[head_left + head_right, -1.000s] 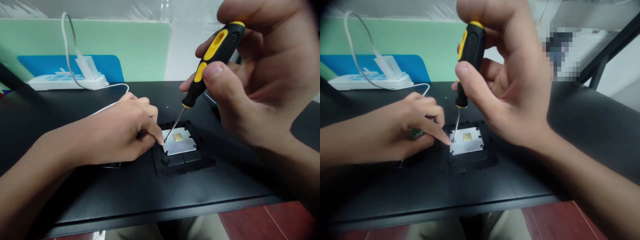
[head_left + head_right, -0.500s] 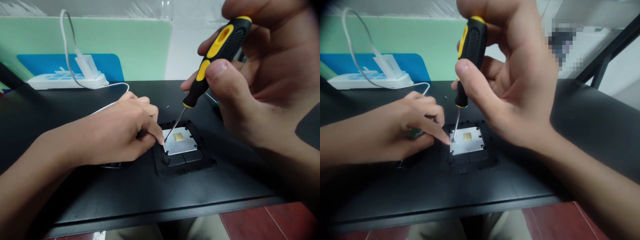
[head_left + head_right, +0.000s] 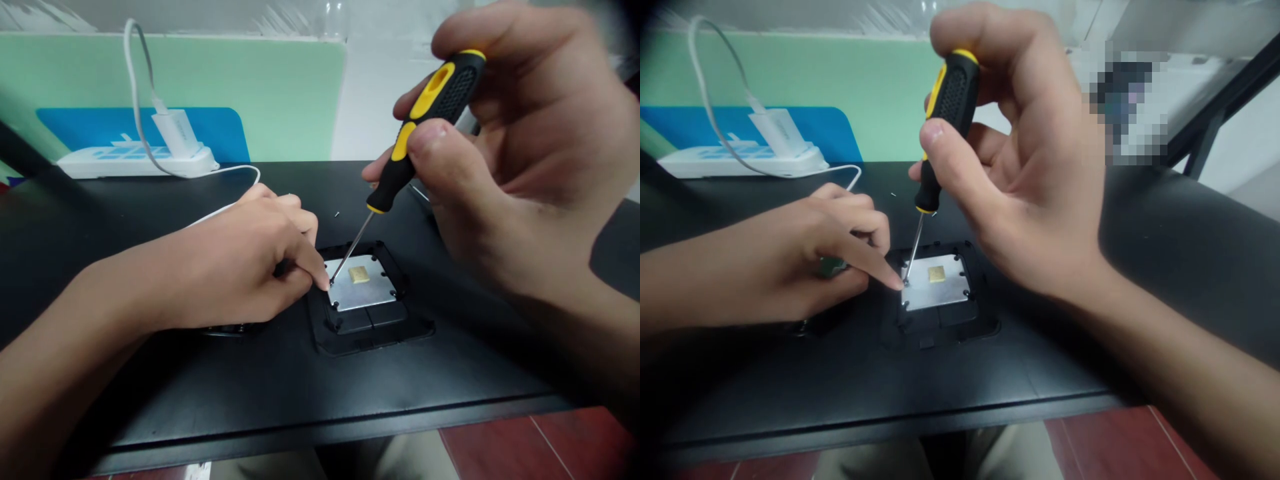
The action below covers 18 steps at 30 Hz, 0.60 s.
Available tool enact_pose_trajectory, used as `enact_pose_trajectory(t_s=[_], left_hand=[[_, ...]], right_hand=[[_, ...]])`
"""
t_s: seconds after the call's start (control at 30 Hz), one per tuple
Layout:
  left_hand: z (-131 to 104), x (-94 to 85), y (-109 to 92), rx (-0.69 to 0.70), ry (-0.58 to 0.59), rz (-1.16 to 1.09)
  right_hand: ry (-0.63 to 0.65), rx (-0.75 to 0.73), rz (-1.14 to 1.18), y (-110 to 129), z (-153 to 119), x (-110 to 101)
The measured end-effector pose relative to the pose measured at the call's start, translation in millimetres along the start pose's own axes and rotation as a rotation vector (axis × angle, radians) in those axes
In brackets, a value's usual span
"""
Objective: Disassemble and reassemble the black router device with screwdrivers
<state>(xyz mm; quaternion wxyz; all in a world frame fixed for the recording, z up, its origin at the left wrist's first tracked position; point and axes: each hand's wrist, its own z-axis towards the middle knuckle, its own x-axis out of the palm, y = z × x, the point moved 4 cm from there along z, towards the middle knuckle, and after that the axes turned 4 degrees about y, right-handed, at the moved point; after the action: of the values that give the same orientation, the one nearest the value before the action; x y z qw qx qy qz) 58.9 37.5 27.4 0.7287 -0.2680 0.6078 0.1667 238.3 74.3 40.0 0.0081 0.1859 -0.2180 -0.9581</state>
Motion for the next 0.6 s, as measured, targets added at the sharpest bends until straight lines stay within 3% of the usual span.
enact_pose_trajectory(t_s=[0.13, 0.17, 0.33, 0.37, 0.53, 0.6], left_hand=[[0.1, -0.3, 1.0, 0.005, -0.012, -0.023], [0.3, 0.0, 2.0, 0.003, -0.014, -0.028], [1.1, 1.8, 9.3, -0.014, -0.026, 0.026], [1.0, 1.5, 10.3, -0.019, -0.037, 0.039], [1.2, -2.1, 7.7, -0.048, -0.088, 0.053], [1.9, -2.3, 5.9, -0.086, -0.078, 0.043]], right_hand=[[0.059, -0.014, -0.021, 13.4, 5.1, 0.5], [0.083, 0.065, -0.015, 16.3, 6.8, 2.1], [0.110, 0.044, 0.123, 40.5, 13.7, 7.1], [0.087, 0.027, 0.133, 41.5, 14.7, 6.3], [0.243, -0.079, 0.190, 39.8, 21.6, 16.9], [0.161, -0.206, 0.209, 44.6, 24.5, 18.5]])
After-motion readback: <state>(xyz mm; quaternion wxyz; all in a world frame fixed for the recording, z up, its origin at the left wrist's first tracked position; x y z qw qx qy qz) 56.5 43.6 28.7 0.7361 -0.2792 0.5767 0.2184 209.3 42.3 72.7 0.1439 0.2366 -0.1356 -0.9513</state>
